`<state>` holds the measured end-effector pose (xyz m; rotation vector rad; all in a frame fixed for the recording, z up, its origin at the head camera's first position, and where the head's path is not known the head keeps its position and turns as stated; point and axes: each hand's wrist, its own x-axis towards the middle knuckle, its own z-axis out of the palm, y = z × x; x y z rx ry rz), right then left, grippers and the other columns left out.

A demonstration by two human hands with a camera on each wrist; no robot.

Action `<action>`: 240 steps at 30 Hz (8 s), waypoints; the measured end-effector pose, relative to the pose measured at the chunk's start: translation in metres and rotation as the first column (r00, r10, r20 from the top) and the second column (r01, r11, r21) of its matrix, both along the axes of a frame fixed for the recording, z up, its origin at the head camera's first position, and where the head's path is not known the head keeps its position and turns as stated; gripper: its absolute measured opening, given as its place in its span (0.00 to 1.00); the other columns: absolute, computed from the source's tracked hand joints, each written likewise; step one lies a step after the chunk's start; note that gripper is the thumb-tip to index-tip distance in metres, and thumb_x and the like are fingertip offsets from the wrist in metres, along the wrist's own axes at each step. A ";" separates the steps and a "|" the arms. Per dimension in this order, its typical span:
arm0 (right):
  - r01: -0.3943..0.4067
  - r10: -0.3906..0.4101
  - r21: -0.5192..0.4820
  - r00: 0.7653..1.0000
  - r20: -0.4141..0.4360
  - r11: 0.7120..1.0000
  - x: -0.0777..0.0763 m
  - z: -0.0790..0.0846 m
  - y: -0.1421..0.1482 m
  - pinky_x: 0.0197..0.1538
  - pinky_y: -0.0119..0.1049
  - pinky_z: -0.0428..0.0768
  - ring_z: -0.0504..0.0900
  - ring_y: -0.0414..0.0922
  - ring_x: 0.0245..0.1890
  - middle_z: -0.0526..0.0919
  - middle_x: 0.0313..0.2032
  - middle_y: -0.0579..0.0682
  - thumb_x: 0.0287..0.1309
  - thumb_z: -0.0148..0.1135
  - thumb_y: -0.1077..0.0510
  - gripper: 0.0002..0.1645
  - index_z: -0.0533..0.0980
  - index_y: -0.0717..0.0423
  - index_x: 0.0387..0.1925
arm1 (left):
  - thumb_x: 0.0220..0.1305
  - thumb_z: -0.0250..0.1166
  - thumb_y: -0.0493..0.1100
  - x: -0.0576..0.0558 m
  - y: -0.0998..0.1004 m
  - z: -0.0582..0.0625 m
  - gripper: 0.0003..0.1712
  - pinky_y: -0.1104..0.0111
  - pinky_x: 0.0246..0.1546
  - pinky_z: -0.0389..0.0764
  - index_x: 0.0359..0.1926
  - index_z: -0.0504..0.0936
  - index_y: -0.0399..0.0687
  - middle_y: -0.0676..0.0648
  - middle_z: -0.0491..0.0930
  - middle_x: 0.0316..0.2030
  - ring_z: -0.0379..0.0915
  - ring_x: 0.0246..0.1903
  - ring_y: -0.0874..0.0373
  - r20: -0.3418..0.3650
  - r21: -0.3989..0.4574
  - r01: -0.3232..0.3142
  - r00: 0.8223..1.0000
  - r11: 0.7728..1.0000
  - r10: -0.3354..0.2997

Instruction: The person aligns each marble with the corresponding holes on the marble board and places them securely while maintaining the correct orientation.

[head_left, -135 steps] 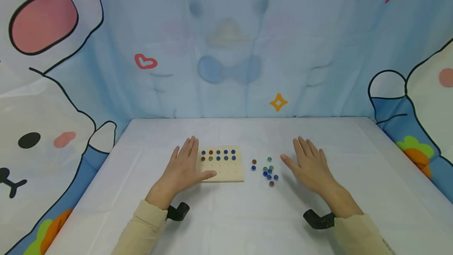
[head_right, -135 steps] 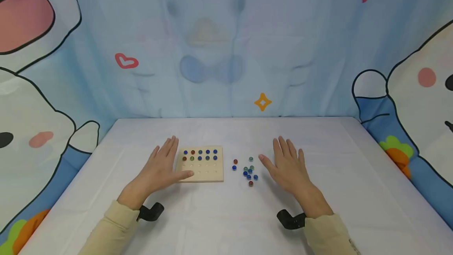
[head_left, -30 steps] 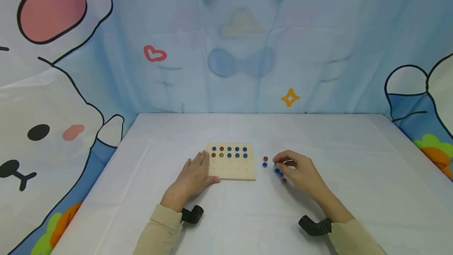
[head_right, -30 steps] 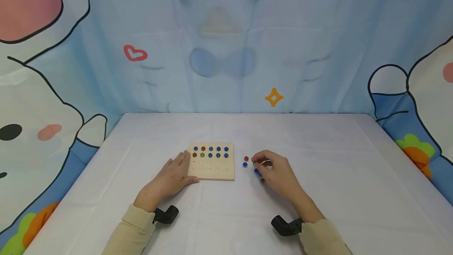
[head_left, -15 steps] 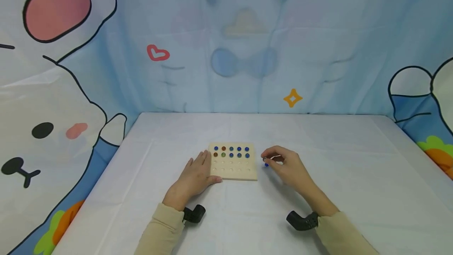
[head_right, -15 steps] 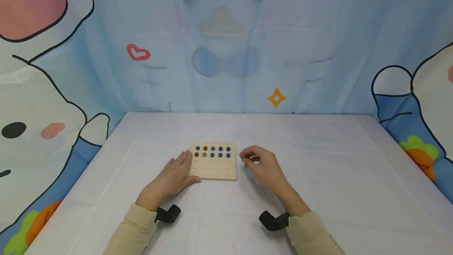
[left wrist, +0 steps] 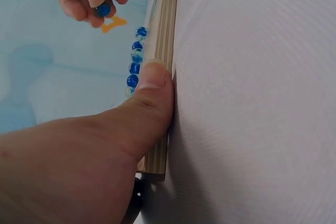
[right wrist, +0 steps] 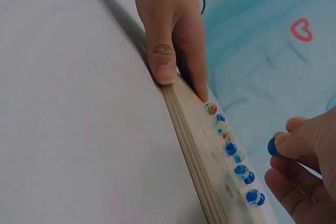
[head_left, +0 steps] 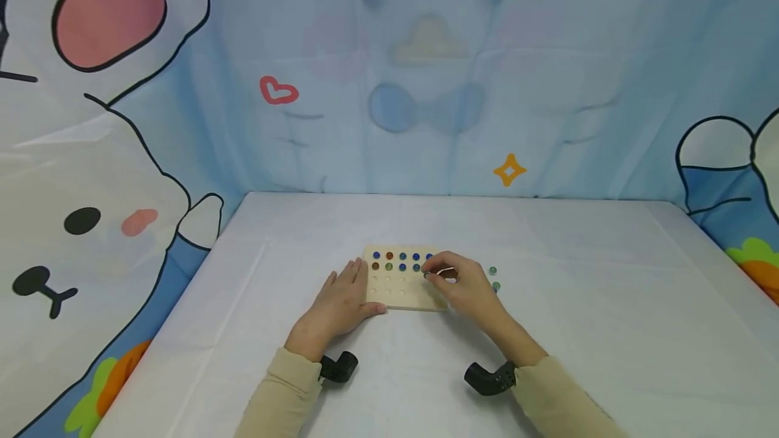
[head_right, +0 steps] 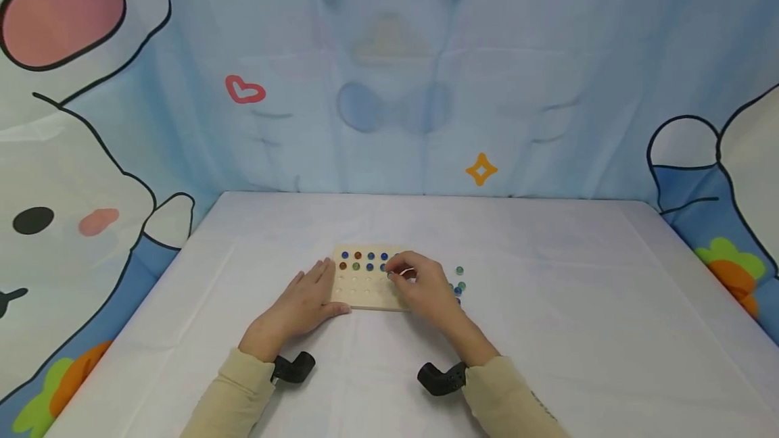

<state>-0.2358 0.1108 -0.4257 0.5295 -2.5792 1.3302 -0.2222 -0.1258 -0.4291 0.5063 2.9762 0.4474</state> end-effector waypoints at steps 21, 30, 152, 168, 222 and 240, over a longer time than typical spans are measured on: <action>-0.043 0.043 -0.028 0.999 0.016 0.999 -0.011 -0.005 -0.051 0.52 0.41 0.84 0.84 0.46 0.45 0.86 0.41 0.50 0.59 0.65 0.68 0.08 0.82 0.55 0.38 | 0.66 0.59 0.65 -0.003 -0.002 -0.004 0.53 0.45 0.73 0.57 0.76 0.53 0.33 0.35 0.55 0.75 0.51 0.76 0.42 -0.011 0.000 -0.004 1.000 1.000 0.004; -0.060 0.061 -0.050 0.998 0.011 0.997 -0.017 -0.014 -0.066 0.50 0.40 0.84 0.84 0.45 0.43 0.86 0.39 0.51 0.58 0.65 0.70 0.08 0.82 0.56 0.36 | 0.66 0.59 0.65 -0.004 -0.003 -0.002 0.53 0.45 0.74 0.56 0.76 0.52 0.34 0.36 0.54 0.76 0.49 0.76 0.43 0.007 -0.001 -0.006 1.000 1.000 0.006; 0.361 -0.360 0.036 0.932 -0.043 0.932 0.010 -0.034 0.096 0.44 0.12 0.71 0.80 0.40 0.46 0.85 0.45 0.54 0.68 0.59 0.60 0.09 0.80 0.57 0.46 | 0.67 0.59 0.65 0.000 -0.004 -0.007 0.54 0.51 0.77 0.50 0.77 0.49 0.35 0.38 0.48 0.78 0.43 0.78 0.45 0.047 0.065 -0.059 0.997 0.996 0.056; 0.311 -0.307 0.136 0.950 -0.054 0.941 0.010 -0.035 0.096 0.43 0.20 0.75 0.82 0.47 0.43 0.86 0.42 0.54 0.65 0.60 0.64 0.09 0.80 0.58 0.46 | 0.67 0.59 0.65 0.000 -0.002 -0.006 0.54 0.51 0.78 0.49 0.77 0.48 0.36 0.38 0.47 0.78 0.41 0.78 0.45 0.061 0.054 -0.062 0.996 0.997 0.058; 0.275 -0.272 0.022 0.958 -0.089 0.961 0.013 -0.011 0.071 0.43 0.16 0.74 0.82 0.45 0.42 0.86 0.43 0.52 0.67 0.58 0.64 0.08 0.80 0.56 0.45 | 0.67 0.59 0.65 -0.002 -0.002 -0.007 0.54 0.52 0.78 0.48 0.77 0.48 0.36 0.39 0.47 0.78 0.41 0.78 0.46 0.062 0.060 -0.058 0.997 0.996 0.055; 0.181 -0.182 -0.013 0.983 -0.039 0.983 0.001 -0.003 0.021 0.46 0.32 0.81 0.83 0.46 0.44 0.84 0.44 0.53 0.64 0.59 0.67 0.09 0.80 0.58 0.45 | 0.67 0.59 0.66 -0.003 -0.003 -0.007 0.54 0.52 0.78 0.48 0.77 0.48 0.36 0.39 0.47 0.78 0.41 0.78 0.46 0.065 0.060 -0.061 0.996 0.996 0.057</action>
